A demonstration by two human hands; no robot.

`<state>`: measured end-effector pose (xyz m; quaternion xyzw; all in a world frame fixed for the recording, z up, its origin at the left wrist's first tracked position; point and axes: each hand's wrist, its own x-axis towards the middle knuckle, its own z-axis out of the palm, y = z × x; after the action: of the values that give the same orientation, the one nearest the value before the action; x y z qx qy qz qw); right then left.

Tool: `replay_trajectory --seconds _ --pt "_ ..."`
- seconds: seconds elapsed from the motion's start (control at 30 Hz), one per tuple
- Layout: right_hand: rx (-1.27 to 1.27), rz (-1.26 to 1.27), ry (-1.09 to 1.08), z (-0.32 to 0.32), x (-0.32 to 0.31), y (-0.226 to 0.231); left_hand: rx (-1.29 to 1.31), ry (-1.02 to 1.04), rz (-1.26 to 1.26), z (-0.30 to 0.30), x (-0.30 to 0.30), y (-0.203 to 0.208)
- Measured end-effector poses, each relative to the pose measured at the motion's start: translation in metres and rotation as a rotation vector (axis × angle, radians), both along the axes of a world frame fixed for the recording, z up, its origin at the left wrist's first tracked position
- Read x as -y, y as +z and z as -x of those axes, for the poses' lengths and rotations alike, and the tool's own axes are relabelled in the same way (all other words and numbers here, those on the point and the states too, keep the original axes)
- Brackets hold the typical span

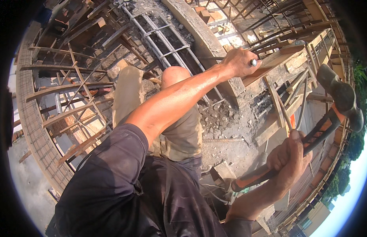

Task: The person uses a hammer to drive metal rods into a concrete and steel reinforcement structure on a construction site.

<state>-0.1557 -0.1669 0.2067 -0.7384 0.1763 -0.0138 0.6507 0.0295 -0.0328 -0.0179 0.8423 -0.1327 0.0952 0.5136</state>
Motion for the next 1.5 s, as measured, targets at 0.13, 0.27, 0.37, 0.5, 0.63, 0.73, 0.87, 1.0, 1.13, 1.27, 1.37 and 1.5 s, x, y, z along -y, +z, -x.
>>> replay_trajectory --seconds 0.13,0.27,0.37,0.5,0.63,0.73,0.87,1.0,1.13,1.27,1.37,1.5 --pt "0.566 -0.139 -0.043 -0.037 0.015 0.027 -0.020 0.016 0.013 0.002 -0.003 -0.008" --pt "-0.197 -0.015 0.067 -0.019 -0.006 -0.093 0.000 -0.056 -0.025 -0.002 -0.002 -0.002" --pt "-0.449 0.089 0.149 -0.003 -0.016 -0.090 -0.003 -0.050 -0.005 0.004 -0.008 -0.001" --pt "-0.136 0.043 0.016 0.009 -0.023 -0.015 -0.043 -0.030 0.015 0.009 -0.012 -0.003" --pt "0.482 -0.083 -0.055 -0.005 0.010 0.044 -0.062 -0.049 -0.018 0.015 -0.018 -0.004" --pt "0.609 -0.197 -0.112 -0.032 0.002 0.025 -0.086 -0.070 0.005 0.010 -0.008 0.001" --pt "-0.496 -0.037 0.175 -0.006 -0.019 -0.104 0.092 -0.139 -0.053 0.004 -0.017 -0.010" --pt "-0.357 0.027 0.232 0.011 -0.010 -0.063 0.036 -0.062 -0.006 -0.002 -0.016 -0.023" --pt "0.258 -0.047 -0.071 0.018 -0.002 0.055 -0.056 -0.113 0.017 0.006 -0.014 0.003" --pt "0.731 -0.261 -0.139 -0.016 0.007 0.052 -0.044 -0.120 0.000 0.011 -0.020 -0.008" --pt "0.338 -0.243 -0.112 -0.013 -0.016 -0.058 0.055 -0.116 0.064 0.009 -0.011 -0.014" --pt "-0.430 -0.048 0.156 0.020 -0.037 -0.117 0.058 -0.166 0.141 0.004 -0.031 -0.024"
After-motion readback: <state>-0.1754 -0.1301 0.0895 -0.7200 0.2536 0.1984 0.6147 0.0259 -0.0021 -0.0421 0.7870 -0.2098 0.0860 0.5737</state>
